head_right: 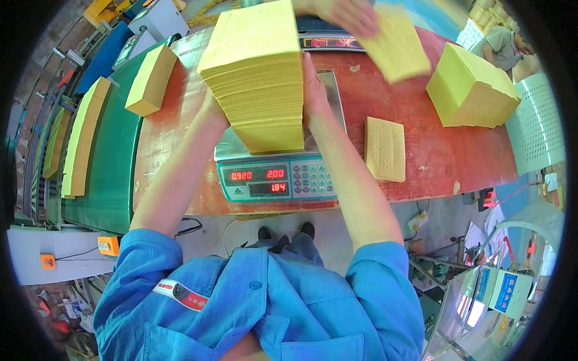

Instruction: The recorder weighs stacks of yellow paper sheets on a digital scale and stacks them on a table in a workshop.

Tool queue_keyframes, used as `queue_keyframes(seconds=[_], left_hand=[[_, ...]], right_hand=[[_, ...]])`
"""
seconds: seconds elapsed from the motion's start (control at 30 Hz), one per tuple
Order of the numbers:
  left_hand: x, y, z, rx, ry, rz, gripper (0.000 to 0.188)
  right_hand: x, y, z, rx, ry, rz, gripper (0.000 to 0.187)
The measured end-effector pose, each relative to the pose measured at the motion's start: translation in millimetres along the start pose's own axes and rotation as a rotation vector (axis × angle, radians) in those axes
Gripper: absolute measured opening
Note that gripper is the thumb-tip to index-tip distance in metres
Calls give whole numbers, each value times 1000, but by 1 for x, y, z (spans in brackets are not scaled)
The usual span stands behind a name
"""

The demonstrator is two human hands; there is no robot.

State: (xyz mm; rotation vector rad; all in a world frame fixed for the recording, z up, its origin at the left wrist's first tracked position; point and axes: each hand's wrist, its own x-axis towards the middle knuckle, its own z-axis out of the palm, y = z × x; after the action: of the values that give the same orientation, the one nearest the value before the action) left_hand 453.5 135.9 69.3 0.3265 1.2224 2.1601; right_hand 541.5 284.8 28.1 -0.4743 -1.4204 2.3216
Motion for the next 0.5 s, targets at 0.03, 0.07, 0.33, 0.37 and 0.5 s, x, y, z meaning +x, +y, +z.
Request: queue_keyframes(seconds=[0.03,0.07,0.33,0.37,0.5], left_hand=[[1,-1,-1,56,-27,32,56],[0,0,-5,175,-14,29,62],[-100,-29,-202,494,541,417,62],[-132,-42,-232,811,624,392,62],[-204,-86,-268,1746,747,266,61]], right_hand=[[4,3,-7,0,5,1,68],[7,7,-15,-59,44,-61,68],[-82,-43,-165,-461,224,-506,46],[-102,-49,-182,-548,329,-475,45],[-145,-19,-337,-804,696,-279,40]])
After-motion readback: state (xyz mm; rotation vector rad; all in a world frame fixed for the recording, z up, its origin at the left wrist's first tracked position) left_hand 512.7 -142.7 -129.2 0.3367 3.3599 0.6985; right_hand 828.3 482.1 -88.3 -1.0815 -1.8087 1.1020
